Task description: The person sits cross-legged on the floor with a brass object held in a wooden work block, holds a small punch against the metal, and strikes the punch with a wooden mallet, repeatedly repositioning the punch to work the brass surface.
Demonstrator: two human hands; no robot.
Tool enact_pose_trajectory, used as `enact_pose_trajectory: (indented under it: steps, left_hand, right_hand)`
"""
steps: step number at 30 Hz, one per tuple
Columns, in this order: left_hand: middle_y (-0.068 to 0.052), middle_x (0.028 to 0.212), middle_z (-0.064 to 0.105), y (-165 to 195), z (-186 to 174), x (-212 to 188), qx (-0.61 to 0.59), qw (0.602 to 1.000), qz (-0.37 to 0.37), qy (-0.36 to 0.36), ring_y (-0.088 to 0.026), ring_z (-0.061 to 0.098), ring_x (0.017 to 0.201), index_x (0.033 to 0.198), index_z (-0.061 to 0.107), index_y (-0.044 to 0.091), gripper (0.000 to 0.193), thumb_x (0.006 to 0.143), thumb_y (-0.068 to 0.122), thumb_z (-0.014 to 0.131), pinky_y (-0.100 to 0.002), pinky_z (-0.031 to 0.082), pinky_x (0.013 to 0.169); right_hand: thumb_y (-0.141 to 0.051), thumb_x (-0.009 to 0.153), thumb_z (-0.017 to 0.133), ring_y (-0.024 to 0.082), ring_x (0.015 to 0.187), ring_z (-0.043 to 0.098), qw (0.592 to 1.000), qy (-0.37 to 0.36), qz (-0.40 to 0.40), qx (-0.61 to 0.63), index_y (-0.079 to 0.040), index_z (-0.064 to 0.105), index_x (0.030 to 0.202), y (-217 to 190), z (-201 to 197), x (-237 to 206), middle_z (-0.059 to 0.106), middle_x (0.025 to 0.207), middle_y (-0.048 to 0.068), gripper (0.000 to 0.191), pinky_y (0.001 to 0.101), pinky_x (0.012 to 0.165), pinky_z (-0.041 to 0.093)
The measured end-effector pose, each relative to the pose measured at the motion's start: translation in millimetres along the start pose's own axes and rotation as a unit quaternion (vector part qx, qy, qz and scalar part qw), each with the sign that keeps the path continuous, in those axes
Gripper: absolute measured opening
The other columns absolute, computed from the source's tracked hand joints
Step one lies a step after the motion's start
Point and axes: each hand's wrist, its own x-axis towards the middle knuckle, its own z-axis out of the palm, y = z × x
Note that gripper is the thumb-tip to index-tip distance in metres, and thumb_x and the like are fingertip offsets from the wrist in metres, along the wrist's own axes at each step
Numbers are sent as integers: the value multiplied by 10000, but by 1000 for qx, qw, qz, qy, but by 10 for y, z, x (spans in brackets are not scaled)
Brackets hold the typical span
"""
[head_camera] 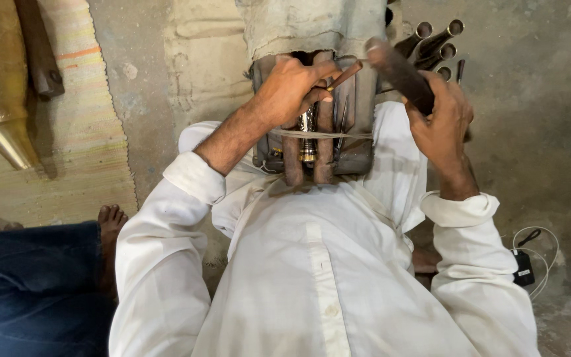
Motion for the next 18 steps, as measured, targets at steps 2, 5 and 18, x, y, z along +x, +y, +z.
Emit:
enact_pose_trajectory:
  steps: [2, 5, 18]
  left_hand:
    - [-116, 847, 781, 10, -6, 7, 23, 1000, 4, -3, -345, 747, 825, 1181, 621, 73, 356, 912, 225, 799, -480, 534, 730]
    - [-122, 860, 778, 31, -18, -2, 5, 1000, -18, -12, -342, 750, 839, 1184, 627, 74, 344, 917, 205, 799, -475, 543, 724]
    - [-117, 822, 768, 35, -6, 29, -4, 1000, -7, -21, -333, 751, 789, 1151, 642, 81, 322, 902, 179, 822, -467, 550, 717]
  right_hand:
    - [-89, 963, 803, 394, 963, 643, 1000, -14, -12, 6, -40, 664, 1297, 0, -51, 35, 672, 1053, 194, 365, 498, 831, 485]
    - [-88, 987, 798, 398, 973, 647, 998, -38, -4, 56, -31, 647, 1298, 8, -88, 73, 667, 1061, 197, 351, 501, 840, 488]
    - [-58, 958, 799, 350, 922, 662, 996, -47, 34, 66, -40, 665, 1217, 57, -141, 76, 676, 1005, 196, 291, 462, 805, 489]
